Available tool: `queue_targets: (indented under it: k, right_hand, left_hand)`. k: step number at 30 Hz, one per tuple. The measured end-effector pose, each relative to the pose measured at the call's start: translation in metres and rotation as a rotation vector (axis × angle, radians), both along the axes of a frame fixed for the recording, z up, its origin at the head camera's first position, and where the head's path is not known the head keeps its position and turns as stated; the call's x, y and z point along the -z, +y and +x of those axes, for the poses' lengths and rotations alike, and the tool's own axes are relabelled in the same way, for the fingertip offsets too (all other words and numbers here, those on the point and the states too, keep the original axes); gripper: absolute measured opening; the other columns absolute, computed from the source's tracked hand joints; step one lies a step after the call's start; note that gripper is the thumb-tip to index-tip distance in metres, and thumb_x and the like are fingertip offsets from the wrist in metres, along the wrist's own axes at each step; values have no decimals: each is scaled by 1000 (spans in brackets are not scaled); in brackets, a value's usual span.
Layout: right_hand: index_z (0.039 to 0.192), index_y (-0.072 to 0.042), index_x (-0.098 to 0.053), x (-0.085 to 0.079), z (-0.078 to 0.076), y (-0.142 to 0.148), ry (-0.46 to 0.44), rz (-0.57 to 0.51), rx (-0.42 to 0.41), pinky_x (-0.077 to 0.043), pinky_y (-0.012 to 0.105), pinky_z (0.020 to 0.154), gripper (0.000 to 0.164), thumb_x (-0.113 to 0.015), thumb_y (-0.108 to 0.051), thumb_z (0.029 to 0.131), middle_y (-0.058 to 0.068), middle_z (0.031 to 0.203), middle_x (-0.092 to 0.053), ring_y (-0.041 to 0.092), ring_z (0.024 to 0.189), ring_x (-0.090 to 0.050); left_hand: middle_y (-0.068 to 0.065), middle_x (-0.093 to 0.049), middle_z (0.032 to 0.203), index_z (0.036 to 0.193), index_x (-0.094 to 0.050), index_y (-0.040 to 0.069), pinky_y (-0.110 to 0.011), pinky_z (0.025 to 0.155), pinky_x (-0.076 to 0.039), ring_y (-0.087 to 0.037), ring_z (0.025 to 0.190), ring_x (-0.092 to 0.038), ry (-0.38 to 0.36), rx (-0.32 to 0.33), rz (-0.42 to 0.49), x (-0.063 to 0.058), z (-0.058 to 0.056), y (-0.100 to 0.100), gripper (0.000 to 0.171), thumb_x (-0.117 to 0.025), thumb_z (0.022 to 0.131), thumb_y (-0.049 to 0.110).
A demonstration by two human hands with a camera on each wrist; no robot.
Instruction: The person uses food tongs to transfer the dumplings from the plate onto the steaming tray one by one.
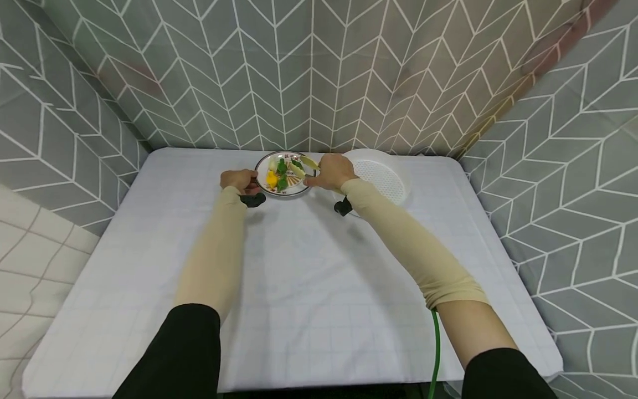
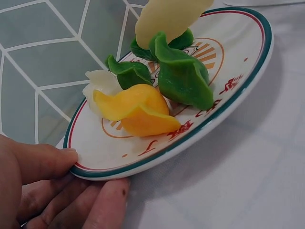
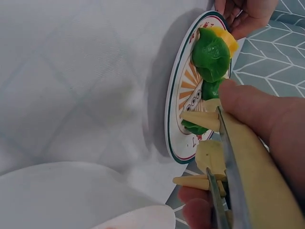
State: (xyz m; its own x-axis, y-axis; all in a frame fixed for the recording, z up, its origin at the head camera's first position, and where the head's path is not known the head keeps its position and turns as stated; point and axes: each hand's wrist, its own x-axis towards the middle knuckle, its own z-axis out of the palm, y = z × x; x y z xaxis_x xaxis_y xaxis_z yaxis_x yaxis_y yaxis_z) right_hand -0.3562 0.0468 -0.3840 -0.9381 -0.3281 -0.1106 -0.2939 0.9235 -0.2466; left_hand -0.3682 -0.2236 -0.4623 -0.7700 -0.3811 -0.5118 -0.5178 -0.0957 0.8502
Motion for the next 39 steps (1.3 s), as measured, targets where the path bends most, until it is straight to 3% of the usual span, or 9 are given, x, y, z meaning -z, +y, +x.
queue_targets:
  k: [15,21,25,29,30,32,35,37,39]
  right_hand:
    - [100,-3,-78,9,-7,0,-48,-14,-4,-43,28,56,50,-80,-53,92,5,87,-70,18,73,-54]
    - [100,-5,-80,9,-8,5,-48,-31,-34,-37,27,57,47,-78,-52,94,5,85,-67,18,75,-54]
    - [118,-6,-80,1,-10,10,-60,-20,-64,-50,30,67,53,-73,-54,96,10,108,-78,23,91,-67]
    - [135,-7,-73,-15,-11,19,-67,-32,-82,-61,40,89,63,-73,-55,96,12,133,-74,31,115,-70]
    - [133,-7,-74,-20,-11,22,-67,-38,-82,-60,39,88,61,-74,-56,95,10,130,-76,29,112,-70]
    - [111,-8,-80,-30,-10,28,-56,-39,-87,-55,32,75,51,-74,-56,94,5,105,-78,22,93,-67]
    - [69,-13,-61,-44,-8,38,-30,-45,-87,-31,24,56,50,-75,-54,94,-6,65,-52,12,64,-44]
    - [62,-16,-45,-54,-6,45,-36,-55,-81,-20,25,54,57,-76,-53,93,-7,58,-33,11,58,-32]
    - [63,-15,-52,-64,-2,52,-50,-62,-70,-22,25,54,54,-77,-52,93,-8,58,-35,11,58,-34]
  left_hand:
    - [0,-67,67,108,-68,7,-23,63,-67,-11,59,-67,4,-20,25,-2,4,2,12,-74,101,16]
    - [2,-66,65,107,-67,8,-22,61,-67,-10,57,-66,11,-10,24,-1,4,0,12,-73,101,16]
    - [1,-66,64,106,-67,7,-22,60,-66,-10,56,-66,12,-20,23,-1,4,-1,12,-74,100,15]
    - [2,-66,63,107,-66,7,-21,59,-66,-9,56,-66,6,-18,14,0,4,-3,13,-74,100,16]
    - [2,-66,63,107,-66,7,-21,59,-66,-9,56,-66,6,-18,14,1,4,-4,14,-74,100,16]
    - [2,-66,63,106,-66,8,-22,60,-66,-9,56,-66,3,-17,20,1,5,-4,14,-74,100,17]
    - [1,-66,63,105,-66,8,-23,61,-67,-10,58,-67,3,-17,28,2,5,-4,14,-75,99,17]
    - [1,-66,63,104,-66,8,-23,61,-67,-10,58,-66,6,-15,30,1,6,-4,13,-75,99,17]
    - [2,-66,63,103,-66,8,-22,61,-67,-10,58,-66,11,-16,27,0,6,-4,13,-75,99,16]
